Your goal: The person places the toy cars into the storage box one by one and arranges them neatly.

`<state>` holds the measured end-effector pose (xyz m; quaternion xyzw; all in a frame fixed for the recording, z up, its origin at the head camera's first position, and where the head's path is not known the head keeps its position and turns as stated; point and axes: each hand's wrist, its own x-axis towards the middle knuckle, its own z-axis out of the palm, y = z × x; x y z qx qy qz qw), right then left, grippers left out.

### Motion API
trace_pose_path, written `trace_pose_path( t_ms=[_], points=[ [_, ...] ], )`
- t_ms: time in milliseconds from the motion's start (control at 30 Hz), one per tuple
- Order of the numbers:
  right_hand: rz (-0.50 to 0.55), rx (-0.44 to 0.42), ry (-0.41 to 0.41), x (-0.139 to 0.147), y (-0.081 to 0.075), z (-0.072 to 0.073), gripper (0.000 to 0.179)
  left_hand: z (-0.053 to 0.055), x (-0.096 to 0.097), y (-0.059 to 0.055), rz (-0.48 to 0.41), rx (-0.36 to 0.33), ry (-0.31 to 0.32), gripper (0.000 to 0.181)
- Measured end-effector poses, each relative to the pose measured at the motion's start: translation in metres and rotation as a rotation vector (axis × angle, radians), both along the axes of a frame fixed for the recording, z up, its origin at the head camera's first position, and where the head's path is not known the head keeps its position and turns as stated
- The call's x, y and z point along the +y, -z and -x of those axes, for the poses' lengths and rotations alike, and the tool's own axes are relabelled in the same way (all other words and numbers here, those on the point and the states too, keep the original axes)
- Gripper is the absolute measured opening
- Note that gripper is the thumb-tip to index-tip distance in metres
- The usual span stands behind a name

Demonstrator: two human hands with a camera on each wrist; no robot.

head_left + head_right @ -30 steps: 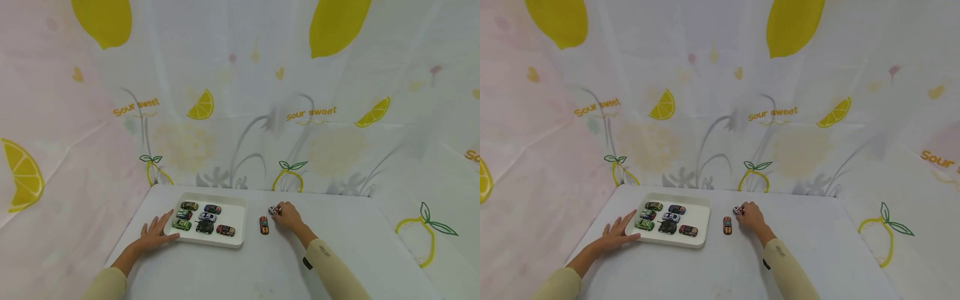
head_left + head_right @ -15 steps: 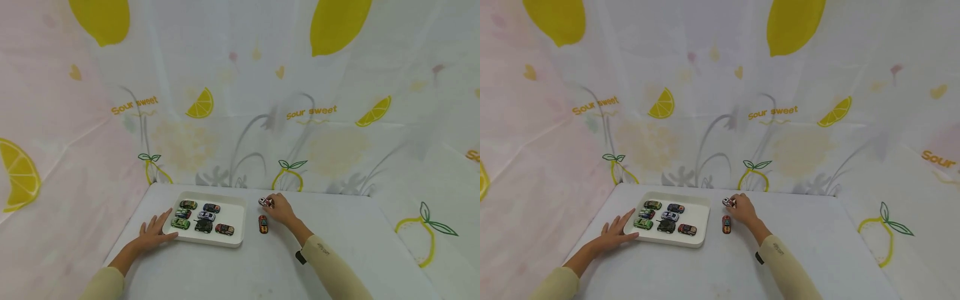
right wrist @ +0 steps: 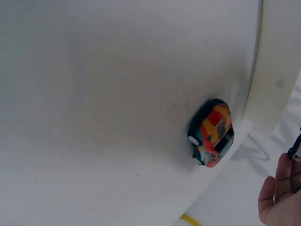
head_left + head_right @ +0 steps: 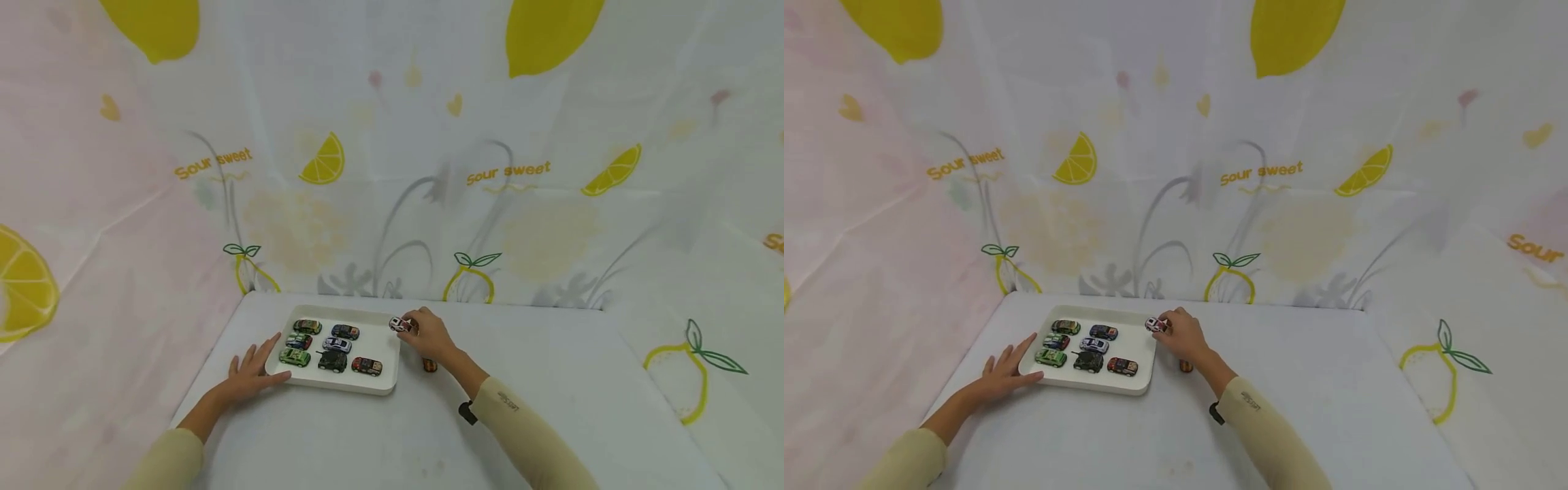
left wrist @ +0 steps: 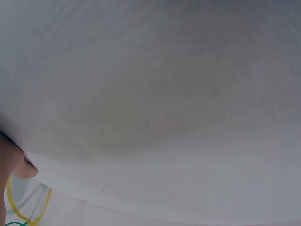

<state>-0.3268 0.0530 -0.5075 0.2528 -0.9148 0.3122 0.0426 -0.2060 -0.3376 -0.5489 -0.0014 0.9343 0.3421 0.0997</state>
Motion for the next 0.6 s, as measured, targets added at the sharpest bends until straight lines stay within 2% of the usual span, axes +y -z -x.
trace_pose_path(
  t_ms=[167,400,600],
  points=[
    [0.024,-0.028,-0.017,-0.016,0.003,-0.001,0.033,0.001,0.0,-0.001,0.008,0.009,-0.001,0.1],
    [0.04,-0.047,-0.046,-0.038,0.012,-0.011,0.033,0.002,0.001,0.002,0.022,-0.001,-0.026,0.101],
    [0.024,-0.04,-0.027,-0.054,0.024,-0.016,0.036,0.002,0.002,0.001,0.01,0.007,-0.033,0.101]
  ],
)
